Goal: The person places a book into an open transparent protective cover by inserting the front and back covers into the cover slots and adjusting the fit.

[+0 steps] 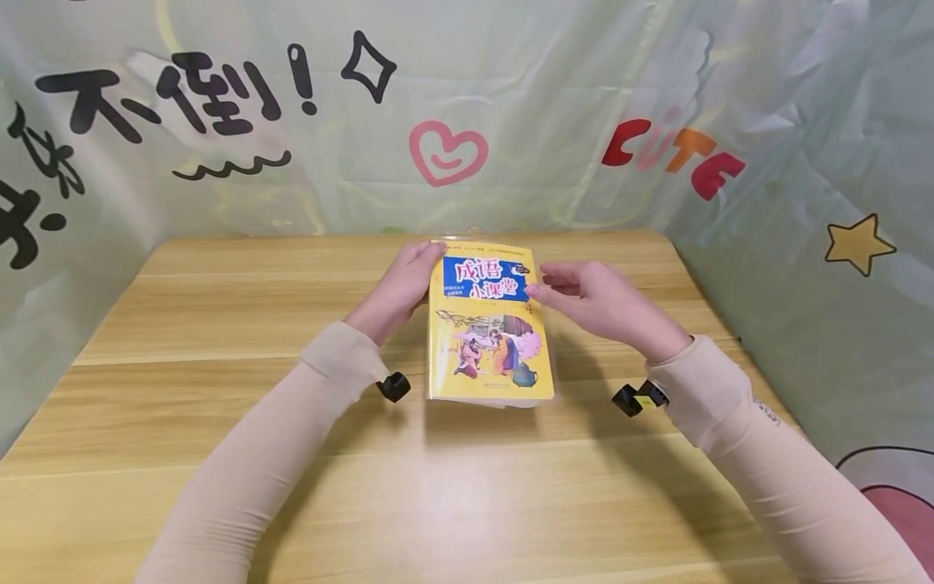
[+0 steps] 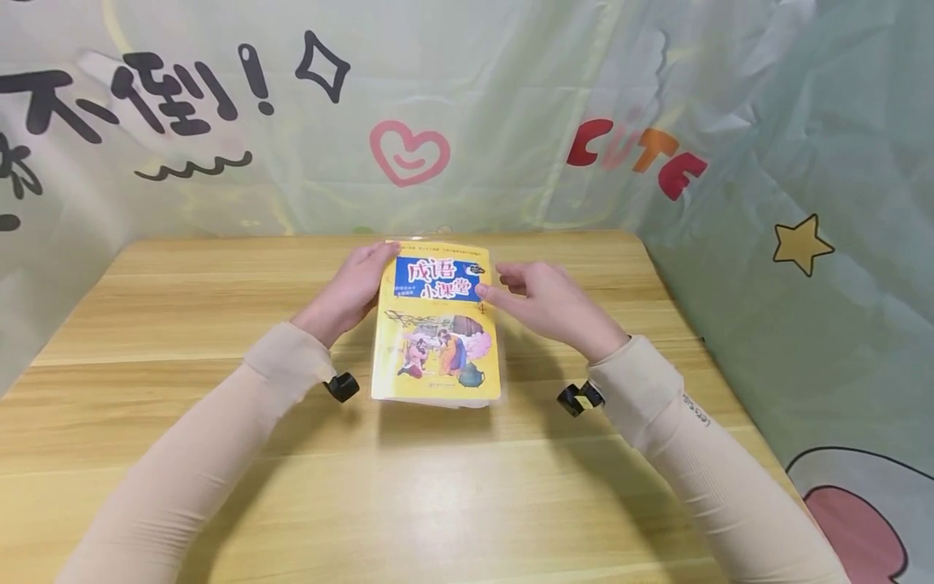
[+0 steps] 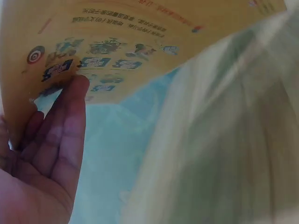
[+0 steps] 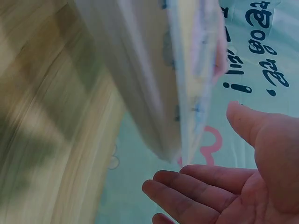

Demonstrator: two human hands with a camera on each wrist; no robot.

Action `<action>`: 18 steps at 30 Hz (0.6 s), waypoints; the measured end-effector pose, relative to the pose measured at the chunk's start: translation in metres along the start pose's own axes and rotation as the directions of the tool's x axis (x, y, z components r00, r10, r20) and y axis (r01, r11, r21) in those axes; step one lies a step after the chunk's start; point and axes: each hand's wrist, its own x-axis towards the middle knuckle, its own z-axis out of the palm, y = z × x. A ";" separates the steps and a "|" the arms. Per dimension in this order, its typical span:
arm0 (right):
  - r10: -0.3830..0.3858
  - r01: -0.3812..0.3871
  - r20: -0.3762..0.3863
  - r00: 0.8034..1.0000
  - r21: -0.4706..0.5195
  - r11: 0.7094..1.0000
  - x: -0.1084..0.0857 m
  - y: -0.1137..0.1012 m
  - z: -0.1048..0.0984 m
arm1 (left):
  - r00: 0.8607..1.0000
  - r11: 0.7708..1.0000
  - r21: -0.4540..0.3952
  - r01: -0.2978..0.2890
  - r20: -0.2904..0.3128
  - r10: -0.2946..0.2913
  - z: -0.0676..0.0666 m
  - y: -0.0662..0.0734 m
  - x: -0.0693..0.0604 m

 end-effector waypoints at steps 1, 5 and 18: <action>-0.007 0.007 0.003 1.000 -0.010 1.000 0.000 0.001 0.001 | 1.000 1.000 0.009 0.018 -0.004 -0.018 -0.002 -0.004 0.001; -0.010 0.012 0.035 0.999 -0.056 0.998 0.003 0.003 0.004 | 0.997 0.988 0.141 0.067 -0.043 -0.062 -0.013 -0.017 0.004; -0.016 0.023 0.077 0.997 -0.093 0.995 0.009 0.007 0.012 | 0.993 0.780 0.616 0.107 -0.112 -0.048 -0.030 -0.036 0.005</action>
